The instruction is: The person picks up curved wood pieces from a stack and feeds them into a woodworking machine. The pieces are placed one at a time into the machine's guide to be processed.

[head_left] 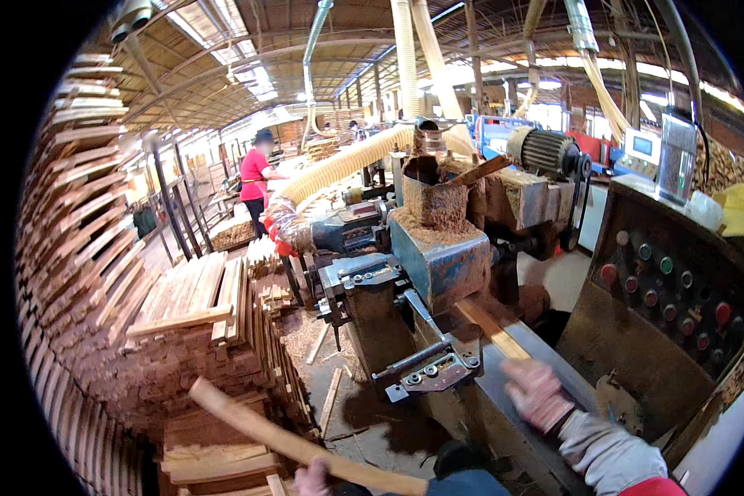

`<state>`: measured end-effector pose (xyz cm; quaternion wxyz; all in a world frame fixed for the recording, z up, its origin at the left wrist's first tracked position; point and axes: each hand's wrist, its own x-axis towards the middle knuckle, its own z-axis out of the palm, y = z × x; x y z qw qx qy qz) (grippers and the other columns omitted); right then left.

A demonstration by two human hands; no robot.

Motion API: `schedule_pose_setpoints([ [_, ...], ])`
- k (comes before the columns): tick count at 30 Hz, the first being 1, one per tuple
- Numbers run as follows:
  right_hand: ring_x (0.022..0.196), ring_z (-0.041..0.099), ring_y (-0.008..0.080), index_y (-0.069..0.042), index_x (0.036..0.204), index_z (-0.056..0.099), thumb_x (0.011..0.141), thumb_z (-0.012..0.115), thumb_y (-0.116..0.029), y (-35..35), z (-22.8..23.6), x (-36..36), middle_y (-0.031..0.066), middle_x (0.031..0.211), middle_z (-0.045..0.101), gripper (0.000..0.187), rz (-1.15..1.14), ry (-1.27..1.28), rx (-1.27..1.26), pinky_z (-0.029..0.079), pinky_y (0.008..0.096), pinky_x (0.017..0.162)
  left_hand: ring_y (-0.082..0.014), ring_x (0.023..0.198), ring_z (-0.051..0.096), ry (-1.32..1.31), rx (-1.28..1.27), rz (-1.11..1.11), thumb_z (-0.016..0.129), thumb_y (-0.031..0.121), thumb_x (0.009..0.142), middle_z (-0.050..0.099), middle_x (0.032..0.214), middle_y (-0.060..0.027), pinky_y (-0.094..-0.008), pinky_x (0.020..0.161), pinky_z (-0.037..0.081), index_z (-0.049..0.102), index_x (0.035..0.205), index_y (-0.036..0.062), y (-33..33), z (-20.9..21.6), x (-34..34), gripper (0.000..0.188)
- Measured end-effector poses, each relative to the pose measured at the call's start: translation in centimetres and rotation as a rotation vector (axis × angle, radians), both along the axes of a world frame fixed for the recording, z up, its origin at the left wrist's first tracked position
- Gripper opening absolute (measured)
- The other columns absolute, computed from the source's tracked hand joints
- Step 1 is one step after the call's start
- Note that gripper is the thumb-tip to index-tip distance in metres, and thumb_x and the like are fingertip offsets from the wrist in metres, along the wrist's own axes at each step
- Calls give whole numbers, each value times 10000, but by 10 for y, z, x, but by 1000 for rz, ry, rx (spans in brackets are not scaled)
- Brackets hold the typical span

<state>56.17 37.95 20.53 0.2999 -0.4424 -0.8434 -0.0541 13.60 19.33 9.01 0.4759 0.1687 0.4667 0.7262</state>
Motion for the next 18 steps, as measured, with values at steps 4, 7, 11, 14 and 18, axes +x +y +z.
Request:
schedule_pose_setpoints([
  [4,1092,587,402,-59,1361,547,772,764,-240,-90,75,-59,207,1182,618,653,368,-44,-230,467,496,908,-175,846,648,62,68,-128,769,278,872,662,1025,-66,-348,745,555,571,1239,20,61,54,134,491],
  [7,1100,650,385,-23,1304,621,781,769,-137,-150,88,-39,213,1211,671,555,121,100,-457,508,429,976,-227,1001,653,-14,182,-452,704,294,919,644,1167,-118,-379,921,545,528,1331,0,66,59,209,536],
  [11,1157,617,404,-33,1408,531,775,724,-124,-219,71,55,240,1253,640,668,-270,77,-494,481,443,1014,-182,992,649,-113,232,-836,617,220,1006,669,1149,-140,-307,858,550,412,1464,-10,45,84,208,552],
  [14,1177,574,438,-58,1487,444,812,702,-169,-275,56,108,237,1305,607,732,-518,-118,-621,446,475,1033,-173,896,671,-122,-23,-757,629,276,999,682,1146,-121,-286,755,568,415,1454,5,63,34,162,570],
  [18,965,580,407,-36,1445,475,714,782,-186,-272,27,112,215,1107,599,807,-561,-215,-210,464,488,852,-204,909,674,-41,-164,-344,605,290,1000,686,1069,-97,-367,763,589,535,1310,47,31,-53,52,400],
])
